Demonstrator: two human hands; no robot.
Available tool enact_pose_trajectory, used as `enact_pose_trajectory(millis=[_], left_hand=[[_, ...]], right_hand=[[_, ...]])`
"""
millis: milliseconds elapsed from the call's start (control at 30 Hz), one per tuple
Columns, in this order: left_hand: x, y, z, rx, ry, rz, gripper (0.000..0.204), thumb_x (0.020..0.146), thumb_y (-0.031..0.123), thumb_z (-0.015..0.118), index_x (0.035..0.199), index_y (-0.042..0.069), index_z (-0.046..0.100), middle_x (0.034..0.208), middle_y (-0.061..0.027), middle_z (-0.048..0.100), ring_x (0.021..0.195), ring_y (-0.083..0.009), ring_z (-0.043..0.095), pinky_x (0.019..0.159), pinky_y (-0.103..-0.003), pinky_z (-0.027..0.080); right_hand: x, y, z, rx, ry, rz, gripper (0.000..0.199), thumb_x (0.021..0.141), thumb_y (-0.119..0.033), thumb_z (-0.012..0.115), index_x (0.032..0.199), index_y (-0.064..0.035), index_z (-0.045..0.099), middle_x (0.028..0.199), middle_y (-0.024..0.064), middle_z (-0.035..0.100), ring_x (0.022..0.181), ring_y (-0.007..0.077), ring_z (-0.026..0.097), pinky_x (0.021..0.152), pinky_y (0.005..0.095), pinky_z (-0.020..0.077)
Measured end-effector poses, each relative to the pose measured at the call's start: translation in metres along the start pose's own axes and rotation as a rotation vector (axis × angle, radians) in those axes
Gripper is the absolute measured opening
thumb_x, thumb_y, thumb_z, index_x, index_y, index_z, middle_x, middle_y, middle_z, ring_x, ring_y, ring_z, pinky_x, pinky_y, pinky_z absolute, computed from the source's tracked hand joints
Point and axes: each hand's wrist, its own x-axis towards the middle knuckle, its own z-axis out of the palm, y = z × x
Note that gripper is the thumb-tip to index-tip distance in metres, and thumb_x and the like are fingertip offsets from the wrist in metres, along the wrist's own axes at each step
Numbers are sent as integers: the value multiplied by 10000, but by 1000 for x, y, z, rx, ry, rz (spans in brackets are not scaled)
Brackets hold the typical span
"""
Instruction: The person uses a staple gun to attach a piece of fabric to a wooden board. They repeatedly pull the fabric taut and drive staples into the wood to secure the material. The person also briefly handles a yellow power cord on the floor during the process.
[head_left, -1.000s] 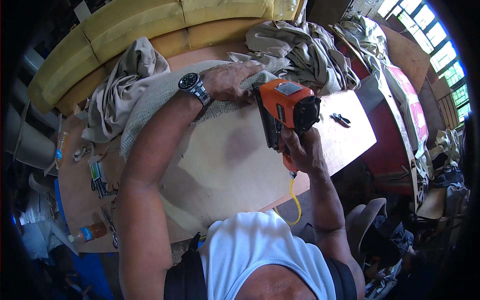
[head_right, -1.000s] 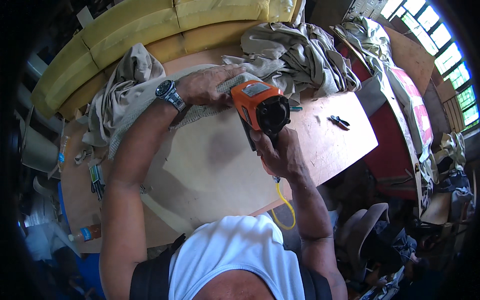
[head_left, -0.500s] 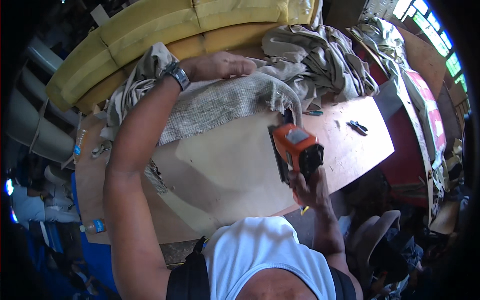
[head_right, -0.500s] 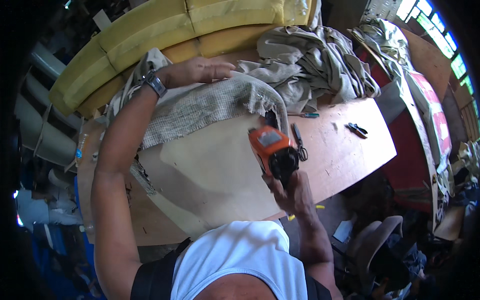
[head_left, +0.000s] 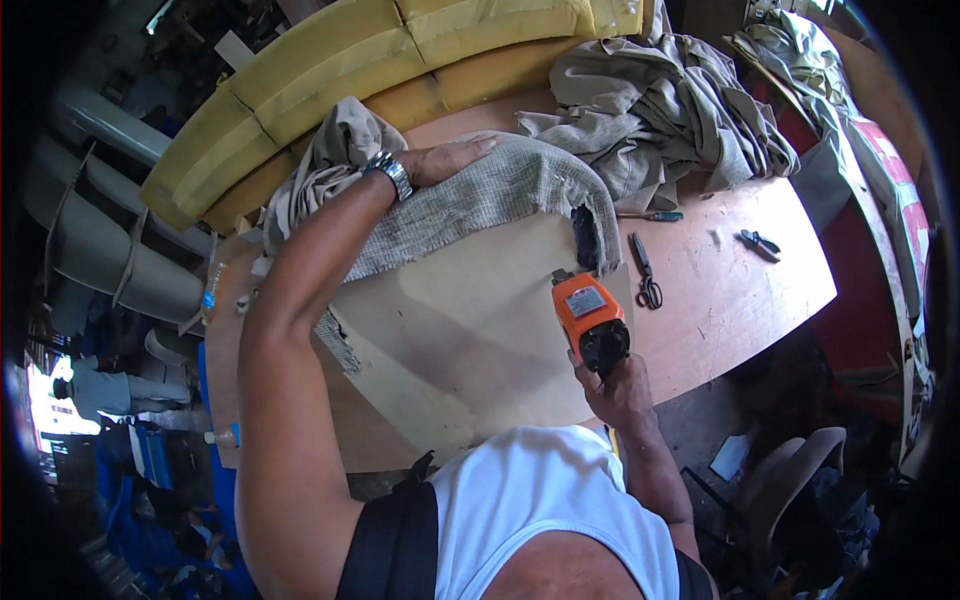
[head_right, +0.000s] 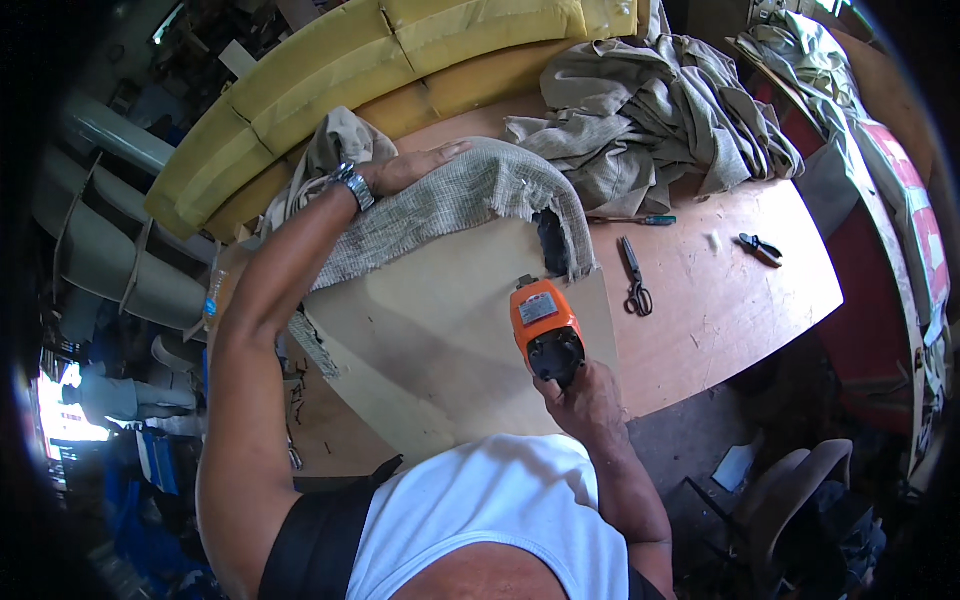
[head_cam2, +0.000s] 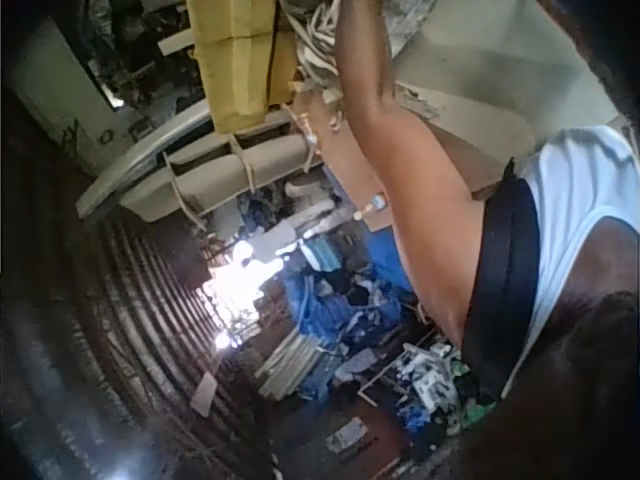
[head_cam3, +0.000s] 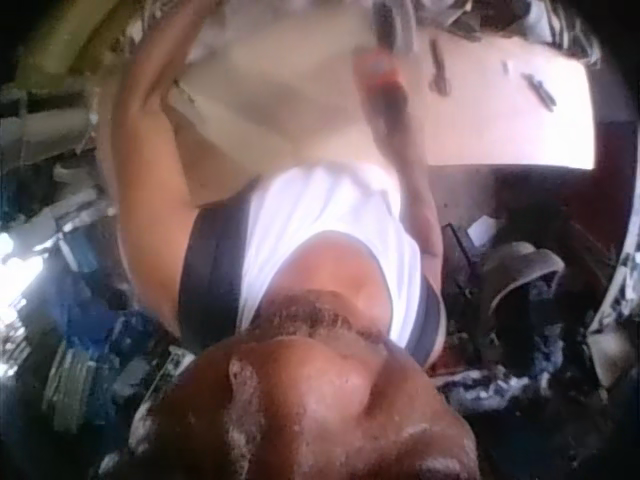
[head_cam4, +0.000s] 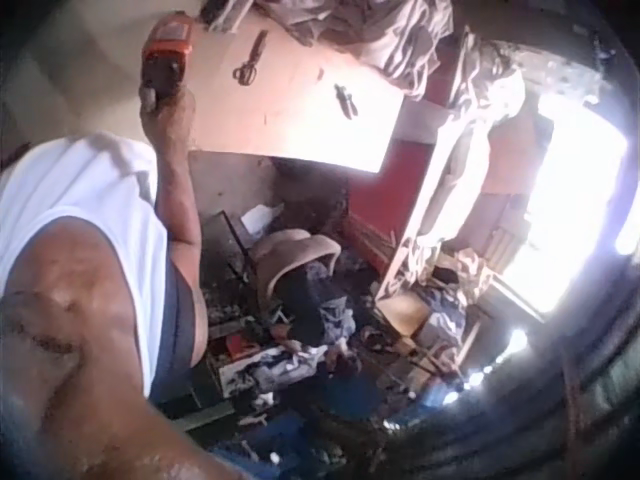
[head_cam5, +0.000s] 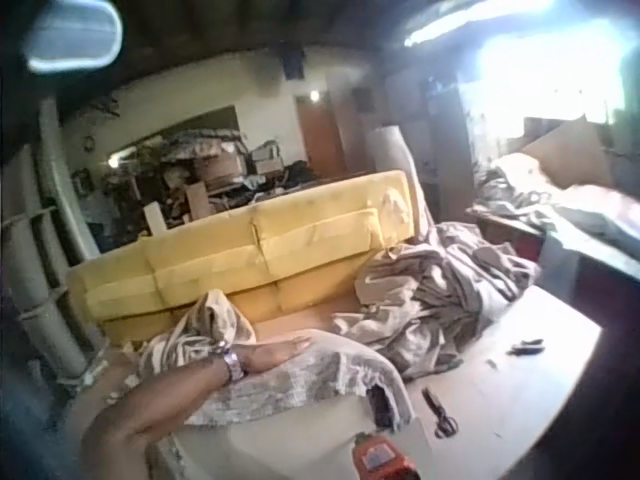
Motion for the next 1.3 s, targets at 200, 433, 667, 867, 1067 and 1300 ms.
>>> enact_pose_trajectory(millis=[200, 433, 667, 867, 1067, 1300], left_hand=[[-25, 29, 21, 183, 103, 118, 641, 1063, 442, 289, 1534, 9, 255, 1608, -171, 234, 1501, -267, 181, 1223, -348, 131], [-36, 30, 33, 349, 230, 272, 621, 1020, 410, 464, 1544, 126, 292, 1592, -165, 279, 1478, -301, 255, 1211, -379, 198], [-39, 35, 38, 431, 273, 295, 693, 954, 419, 591, 1538, 168, 317, 1581, -153, 309, 1471, -306, 273, 1204, -403, 235], [-36, 32, 41, 438, 317, 300, 802, 892, 482, 660, 1540, 167, 306, 1576, -154, 316, 1460, -315, 295, 1195, -397, 267], [-37, 28, 40, 411, 316, 304, 909, 816, 482, 746, 1537, 146, 305, 1564, -177, 328, 1450, -310, 317, 1191, -395, 283], [-37, 28, 34, 333, 288, 324, 953, 761, 438, 799, 1511, 67, 342, 1531, -192, 380, 1427, -307, 359, 1178, -383, 298]], right_hand=[[4, -16, -8, 29, -77, 84, 203, 840, -192, 674, 974, -40, 667, 708, 139, 663, 640, 260, 661, 621, 360, 517], [15, -43, -17, 24, -32, -108, 234, 888, -229, 704, 990, -26, 646, 687, 81, 635, 596, 196, 585, 597, 339, 490], [65, -99, -18, 47, -11, -235, 324, 976, -339, 560, 998, -17, 581, 629, 41, 600, 572, 133, 622, 540, 290, 500], [85, -99, -4, 31, -35, -162, 336, 992, -347, 555, 961, -13, 579, 630, 40, 603, 565, 133, 621, 532, 294, 498], [77, -109, -1, -20, -39, -193, 316, 982, -315, 546, 917, -8, 585, 622, 43, 602, 567, 145, 625, 535, 309, 500], [79, -101, 3, -106, -16, -130, 328, 921, -322, 648, 1069, -29, 630, 693, 81, 637, 607, 213, 635, 601, 386, 513]])
